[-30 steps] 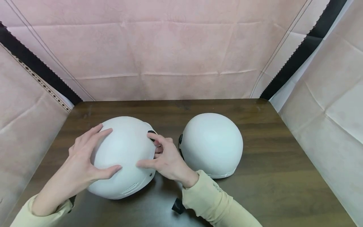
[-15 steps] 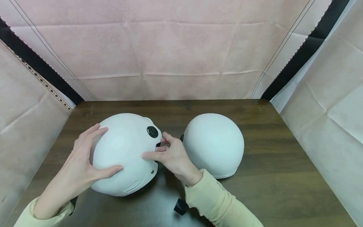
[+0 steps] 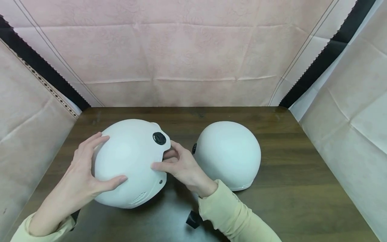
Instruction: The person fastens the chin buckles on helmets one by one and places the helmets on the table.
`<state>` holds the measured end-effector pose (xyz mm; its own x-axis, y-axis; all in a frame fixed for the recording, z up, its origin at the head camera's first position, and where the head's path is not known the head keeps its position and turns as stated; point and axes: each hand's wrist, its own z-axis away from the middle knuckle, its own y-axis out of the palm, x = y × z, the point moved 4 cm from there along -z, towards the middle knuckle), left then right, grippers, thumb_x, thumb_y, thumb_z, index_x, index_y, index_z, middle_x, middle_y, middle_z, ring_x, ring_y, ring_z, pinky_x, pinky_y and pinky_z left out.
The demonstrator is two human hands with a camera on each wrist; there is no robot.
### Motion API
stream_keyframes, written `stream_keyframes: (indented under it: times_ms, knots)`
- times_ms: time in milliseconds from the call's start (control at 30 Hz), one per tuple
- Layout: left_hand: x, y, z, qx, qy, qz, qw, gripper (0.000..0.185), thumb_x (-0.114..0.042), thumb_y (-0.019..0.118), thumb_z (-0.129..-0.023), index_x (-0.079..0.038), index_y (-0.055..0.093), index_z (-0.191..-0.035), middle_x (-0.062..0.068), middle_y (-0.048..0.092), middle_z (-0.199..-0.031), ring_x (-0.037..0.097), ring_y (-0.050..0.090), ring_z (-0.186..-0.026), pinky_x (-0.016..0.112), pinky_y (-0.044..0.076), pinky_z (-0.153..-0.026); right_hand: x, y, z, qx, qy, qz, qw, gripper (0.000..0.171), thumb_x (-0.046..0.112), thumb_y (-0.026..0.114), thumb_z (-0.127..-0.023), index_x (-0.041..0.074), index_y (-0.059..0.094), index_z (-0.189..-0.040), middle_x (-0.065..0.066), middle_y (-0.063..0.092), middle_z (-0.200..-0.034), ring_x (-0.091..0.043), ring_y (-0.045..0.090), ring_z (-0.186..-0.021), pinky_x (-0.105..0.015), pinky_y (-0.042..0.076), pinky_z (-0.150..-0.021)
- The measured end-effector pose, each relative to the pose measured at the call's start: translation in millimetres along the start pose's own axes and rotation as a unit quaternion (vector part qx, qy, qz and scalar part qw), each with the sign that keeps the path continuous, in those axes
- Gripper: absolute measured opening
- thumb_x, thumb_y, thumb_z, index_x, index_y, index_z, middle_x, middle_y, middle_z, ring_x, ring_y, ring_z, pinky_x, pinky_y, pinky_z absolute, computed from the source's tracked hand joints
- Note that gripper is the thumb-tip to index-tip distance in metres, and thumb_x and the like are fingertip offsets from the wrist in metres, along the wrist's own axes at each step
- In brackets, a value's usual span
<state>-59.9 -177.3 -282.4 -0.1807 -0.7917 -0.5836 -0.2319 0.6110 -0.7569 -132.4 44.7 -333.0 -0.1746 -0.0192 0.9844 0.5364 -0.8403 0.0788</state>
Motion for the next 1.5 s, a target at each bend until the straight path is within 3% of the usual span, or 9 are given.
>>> stream_keyframes:
  times_ms: [133, 267, 533, 733, 900, 1033, 1167, 1367, 1500]
  knots:
    - [-0.1, -4.4, 0.5, -0.015, 0.018, 0.002, 0.9997, 0.101, -0.042, 0.088, -0.058, -0.010, 0.034, -0.138, 0.012, 0.022, -0.149, 0.041, 0.018, -0.128, 0.068, 0.022, -0.085, 3, 4, 0, 0.030, -0.021, 0.008, 0.999, 0.072, 0.019, 0.077, -0.079, 0.027, 0.037, -0.139, -0.014, 0.066, -0.103, -0.025, 0.061, -0.101, -0.037, 0.045, -0.089]
    - [-2.0, -7.8, 0.8, -0.024, 0.040, 0.004, 0.9989, 0.101, -0.037, 0.089, -0.058, -0.008, 0.034, -0.137, 0.010, 0.025, -0.148, 0.040, 0.022, -0.127, 0.064, 0.025, -0.086, 5, 7, 0, 0.041, -0.041, -0.004, 0.998, 0.074, 0.015, 0.075, -0.081, 0.028, 0.035, -0.141, -0.015, 0.067, -0.100, -0.026, 0.061, -0.100, -0.036, 0.046, -0.088]
    - [-8.2, -10.0, 6.1, 0.000, 0.049, -0.046, 0.9977, 0.094, -0.041, 0.084, -0.065, -0.028, 0.035, -0.145, 0.018, 0.021, -0.147, 0.043, 0.025, -0.122, 0.065, 0.029, -0.078, 7, 13, 4, 0.081, -0.045, -0.028, 0.995, 0.087, 0.008, 0.073, -0.082, 0.031, 0.021, -0.148, -0.017, 0.064, -0.103, -0.029, 0.064, -0.094, -0.036, 0.047, -0.087]
    - [-12.1, -14.3, 6.5, -0.031, 0.054, -0.067, 0.9958, 0.093, -0.040, 0.084, -0.062, -0.020, 0.039, -0.141, 0.025, 0.026, -0.142, 0.052, 0.030, -0.117, 0.069, 0.019, -0.084, 8, 15, 8, 0.115, -0.029, 0.018, 0.993, 0.103, 0.011, 0.075, -0.080, 0.041, 0.002, -0.147, -0.013, 0.066, -0.102, -0.026, 0.064, -0.099, -0.031, 0.048, -0.085]
    - [-17.2, -14.6, 6.7, -0.030, 0.061, -0.075, 0.9949, 0.094, -0.042, 0.084, -0.062, -0.011, 0.039, -0.138, 0.022, 0.027, -0.144, 0.052, 0.030, -0.119, 0.069, 0.016, -0.088, 17, 18, 14, 0.119, -0.056, 0.044, 0.990, 0.102, 0.005, 0.071, -0.083, 0.032, -0.001, -0.149, -0.014, 0.066, -0.095, -0.025, 0.064, -0.093, -0.029, 0.048, -0.084]
    - [-23.1, -12.8, 7.2, -0.024, 0.071, -0.078, 0.9941, 0.098, -0.045, 0.084, -0.061, -0.008, 0.038, -0.139, 0.019, 0.027, -0.146, 0.047, 0.030, -0.122, 0.068, 0.020, -0.087, 28, 21, 23, 0.116, -0.076, 0.056, 0.989, 0.101, -0.001, 0.069, -0.083, 0.025, -0.001, -0.151, -0.017, 0.065, -0.094, -0.024, 0.063, -0.089, -0.028, 0.048, -0.082]
    - [-27.5, -12.4, 8.0, -0.017, 0.079, -0.093, 0.9923, 0.095, -0.049, 0.082, -0.065, -0.019, 0.038, -0.143, 0.022, 0.024, -0.146, 0.049, 0.027, -0.123, 0.068, 0.025, -0.083, 32, 23, 26, 0.115, -0.094, 0.061, 0.987, 0.101, -0.003, 0.069, -0.082, 0.025, 0.001, -0.151, -0.017, 0.066, -0.094, -0.025, 0.064, -0.088, -0.030, 0.049, -0.083]
    - [-27.5, -15.3, 10.4, -0.026, 0.085, -0.096, 0.9913, 0.088, -0.047, 0.082, -0.065, -0.021, 0.044, -0.140, 0.024, 0.025, -0.145, 0.050, 0.029, -0.122, 0.068, 0.027, -0.081, 19, 22, 20, 0.111, -0.112, 0.142, 0.977, 0.099, 0.018, 0.072, -0.084, 0.034, -0.001, -0.149, -0.001, 0.068, -0.095, -0.018, 0.064, -0.090, -0.031, 0.049, -0.083]
    - [-25.6, -17.8, 11.3, -0.035, 0.078, -0.097, 0.9916, 0.088, -0.045, 0.083, -0.065, -0.020, 0.044, -0.139, 0.023, 0.026, -0.145, 0.049, 0.030, -0.118, 0.067, 0.033, -0.078, 11, 23, 20, 0.111, -0.120, 0.218, 0.962, 0.079, 0.036, 0.072, -0.083, 0.027, 0.026, -0.147, 0.009, 0.066, -0.103, -0.010, 0.059, -0.098, -0.029, 0.046, -0.087]
